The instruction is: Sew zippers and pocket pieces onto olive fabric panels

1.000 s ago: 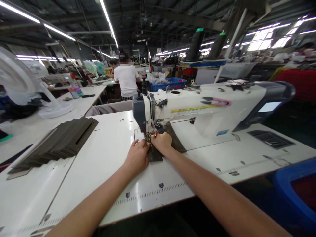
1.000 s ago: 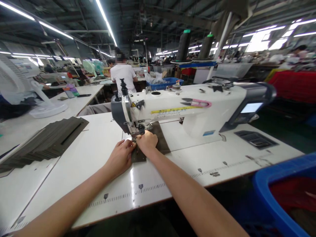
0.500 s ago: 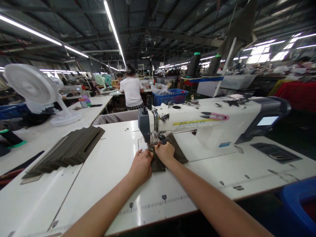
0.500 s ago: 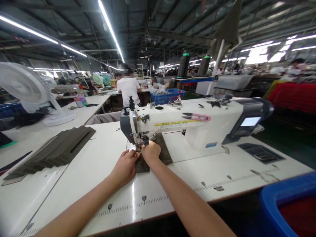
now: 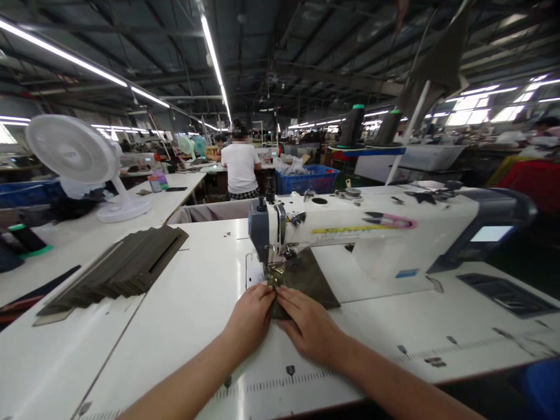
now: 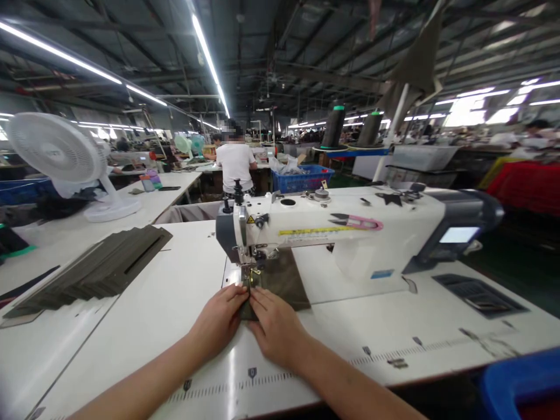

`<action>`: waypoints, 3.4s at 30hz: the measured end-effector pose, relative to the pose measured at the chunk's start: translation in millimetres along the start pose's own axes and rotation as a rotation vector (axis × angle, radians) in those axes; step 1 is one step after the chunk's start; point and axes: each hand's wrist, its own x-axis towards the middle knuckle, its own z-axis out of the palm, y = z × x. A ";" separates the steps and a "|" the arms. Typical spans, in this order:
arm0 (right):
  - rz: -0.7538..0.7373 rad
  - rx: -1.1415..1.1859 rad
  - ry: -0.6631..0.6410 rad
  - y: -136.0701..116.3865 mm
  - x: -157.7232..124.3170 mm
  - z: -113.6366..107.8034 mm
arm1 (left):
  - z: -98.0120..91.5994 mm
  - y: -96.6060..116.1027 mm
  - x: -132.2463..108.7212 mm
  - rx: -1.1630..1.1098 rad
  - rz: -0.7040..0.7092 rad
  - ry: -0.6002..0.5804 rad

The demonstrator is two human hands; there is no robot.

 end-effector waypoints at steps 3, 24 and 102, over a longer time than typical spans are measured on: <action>-0.006 0.003 -0.016 3.8 6.1 -1.7 | -1.7 -3.2 3.6 0.010 0.042 -0.033; -0.018 -0.067 0.124 23.4 26.4 -2.2 | -7.9 -20.6 8.0 -0.007 -0.018 0.034; 0.156 -0.502 0.008 55.5 14.6 -18.5 | -15.0 -22.8 20.1 -0.024 0.010 -0.039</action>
